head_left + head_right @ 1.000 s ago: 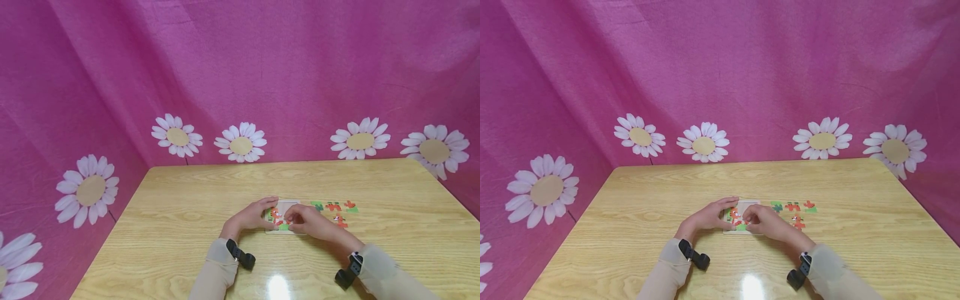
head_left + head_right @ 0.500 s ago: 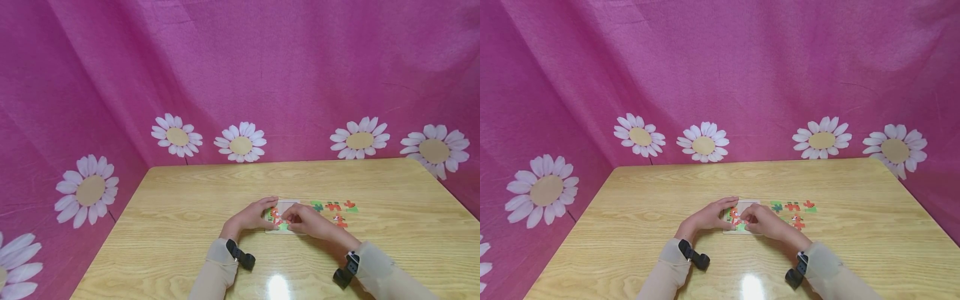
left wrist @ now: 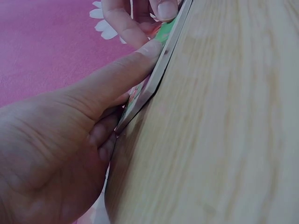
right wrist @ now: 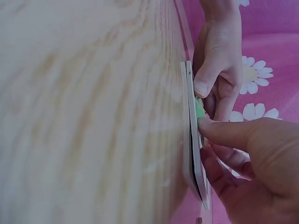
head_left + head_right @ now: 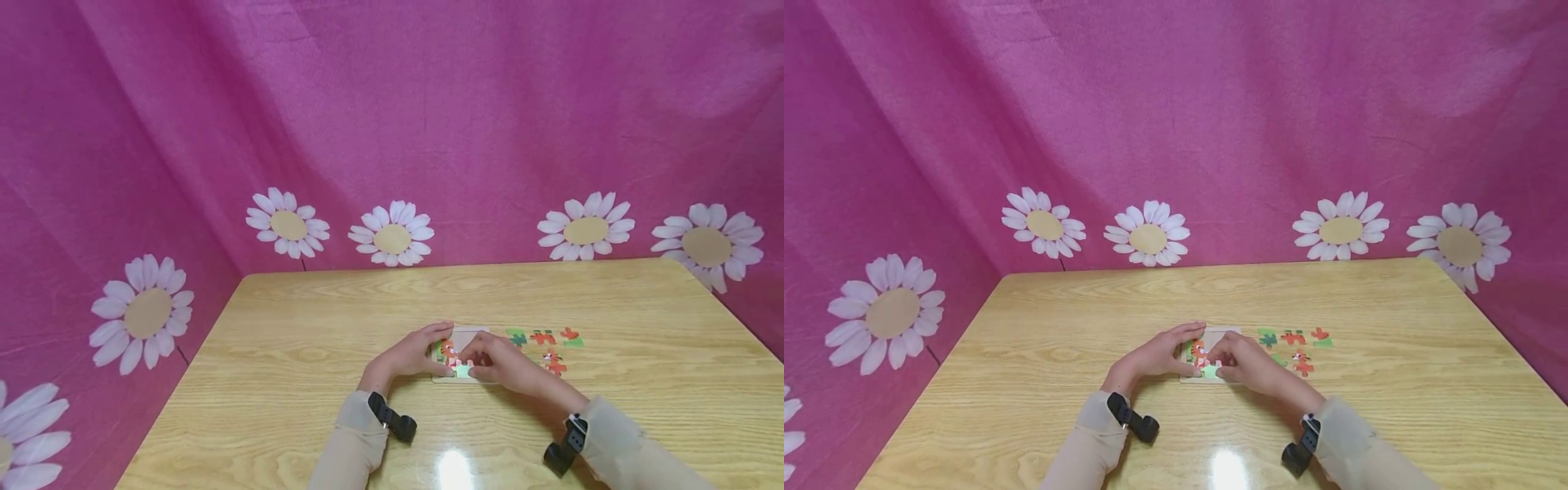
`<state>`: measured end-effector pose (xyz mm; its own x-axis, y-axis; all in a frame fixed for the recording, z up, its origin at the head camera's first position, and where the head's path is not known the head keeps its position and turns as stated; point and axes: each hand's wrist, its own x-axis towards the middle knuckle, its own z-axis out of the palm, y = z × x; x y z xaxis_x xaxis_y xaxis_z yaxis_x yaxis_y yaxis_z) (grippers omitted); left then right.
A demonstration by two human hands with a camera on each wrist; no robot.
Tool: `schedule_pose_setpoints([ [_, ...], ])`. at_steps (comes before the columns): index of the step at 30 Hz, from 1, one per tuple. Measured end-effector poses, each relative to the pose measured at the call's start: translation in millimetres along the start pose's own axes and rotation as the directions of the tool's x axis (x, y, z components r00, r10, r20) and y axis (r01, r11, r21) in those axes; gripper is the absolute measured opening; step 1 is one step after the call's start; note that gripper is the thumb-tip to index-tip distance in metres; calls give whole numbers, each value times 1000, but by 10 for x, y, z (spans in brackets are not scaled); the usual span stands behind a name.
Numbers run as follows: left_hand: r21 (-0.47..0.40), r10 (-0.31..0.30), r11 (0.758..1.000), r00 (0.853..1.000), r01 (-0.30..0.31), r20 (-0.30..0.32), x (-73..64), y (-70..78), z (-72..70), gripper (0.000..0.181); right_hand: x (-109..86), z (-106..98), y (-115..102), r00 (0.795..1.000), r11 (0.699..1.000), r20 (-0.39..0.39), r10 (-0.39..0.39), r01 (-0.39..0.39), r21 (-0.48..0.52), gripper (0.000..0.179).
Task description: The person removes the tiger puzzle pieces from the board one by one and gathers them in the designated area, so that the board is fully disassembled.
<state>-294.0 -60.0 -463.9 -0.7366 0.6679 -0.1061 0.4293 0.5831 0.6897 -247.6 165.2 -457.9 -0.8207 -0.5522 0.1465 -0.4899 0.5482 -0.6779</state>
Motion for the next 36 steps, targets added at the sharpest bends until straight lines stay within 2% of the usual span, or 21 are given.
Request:
schedule_pose_setpoints([
  [20, 17, 7, 1000, 1000, -7, 5, 6, -19, 11, 82, 1, 3, 35, 997, 999, -66, 31, -29, 37, 19],
  [30, 18, 9, 1000, 1000, -10, 3, 15, -19, 7, 82, 12, -31, 46, 995, 995, -64, 73, -68, 77, 18],
  [36, 20, -5, 1000, 1000, 5, 10, 19, -24, 7, 82, -17, -39, 78, 995, 997, -89, 47, -41, 68, 19],
])
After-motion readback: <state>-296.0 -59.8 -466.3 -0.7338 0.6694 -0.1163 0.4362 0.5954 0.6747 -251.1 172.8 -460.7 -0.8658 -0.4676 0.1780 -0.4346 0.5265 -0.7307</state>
